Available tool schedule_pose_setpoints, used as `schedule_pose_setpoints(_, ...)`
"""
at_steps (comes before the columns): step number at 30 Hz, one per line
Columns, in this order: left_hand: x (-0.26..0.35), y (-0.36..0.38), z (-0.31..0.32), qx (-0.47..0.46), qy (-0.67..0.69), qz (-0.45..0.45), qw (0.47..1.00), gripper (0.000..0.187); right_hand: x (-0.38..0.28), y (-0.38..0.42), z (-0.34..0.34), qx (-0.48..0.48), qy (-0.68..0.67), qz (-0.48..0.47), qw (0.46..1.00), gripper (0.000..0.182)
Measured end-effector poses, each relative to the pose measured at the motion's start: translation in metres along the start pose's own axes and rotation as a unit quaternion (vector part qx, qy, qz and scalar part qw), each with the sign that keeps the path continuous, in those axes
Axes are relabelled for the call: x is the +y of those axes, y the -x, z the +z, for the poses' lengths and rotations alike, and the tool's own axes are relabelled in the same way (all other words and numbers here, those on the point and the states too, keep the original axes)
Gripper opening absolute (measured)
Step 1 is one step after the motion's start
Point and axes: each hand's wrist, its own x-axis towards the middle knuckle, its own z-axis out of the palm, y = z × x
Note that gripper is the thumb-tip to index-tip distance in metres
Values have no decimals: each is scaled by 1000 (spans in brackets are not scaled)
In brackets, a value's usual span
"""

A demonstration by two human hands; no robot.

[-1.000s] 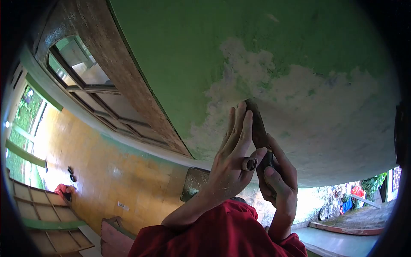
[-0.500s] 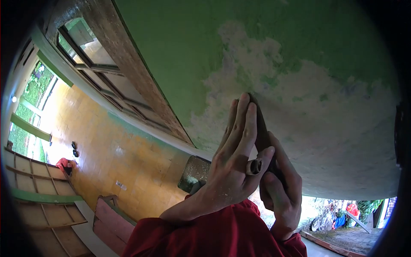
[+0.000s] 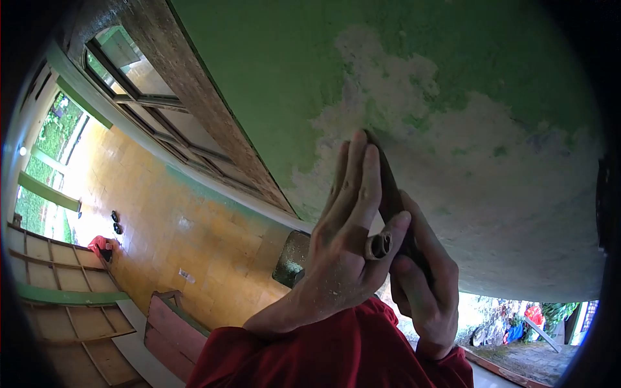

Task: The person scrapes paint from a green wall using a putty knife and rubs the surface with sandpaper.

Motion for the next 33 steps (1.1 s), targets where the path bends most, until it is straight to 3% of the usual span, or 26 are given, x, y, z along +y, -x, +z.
schedule_pose_setpoints(9, 1, -1, -5, -21, -21, 11, 999, 66, 11, 3, 9, 74, 56, -29, 995, 64)
schedule_pose_setpoints(10, -1, 2, -1, -34, 5, 15, 999, 66, 4, 13, 5, 41, -20, 20, 999, 61)
schedule_pose_setpoints(14, -3, -6, -3, -29, 6, 18, 999, 66, 3, -1, 9, 38, 46, -5, 998, 61)
schedule_pose_setpoints(24, 1, 1, -10, -73, -20, 40, 996, 65, 1, 3, 18, 53, 2, 35, 998, 61)
schedule_pose_setpoints(31, 2, -2, -6, -51, -27, 45, 997, 65, -3, 10, 17, 64, -24, 51, 996, 61)
schedule_pose_setpoints(32, 3, -2, -9, -56, -21, 43, 997, 65, 6, 10, 15, 74, 21, -13, 997, 61)
schedule_pose_setpoints(33, 3, -3, -9, -53, -23, 48, 997, 65, 6, 11, 14, 73, 22, -19, 997, 61)
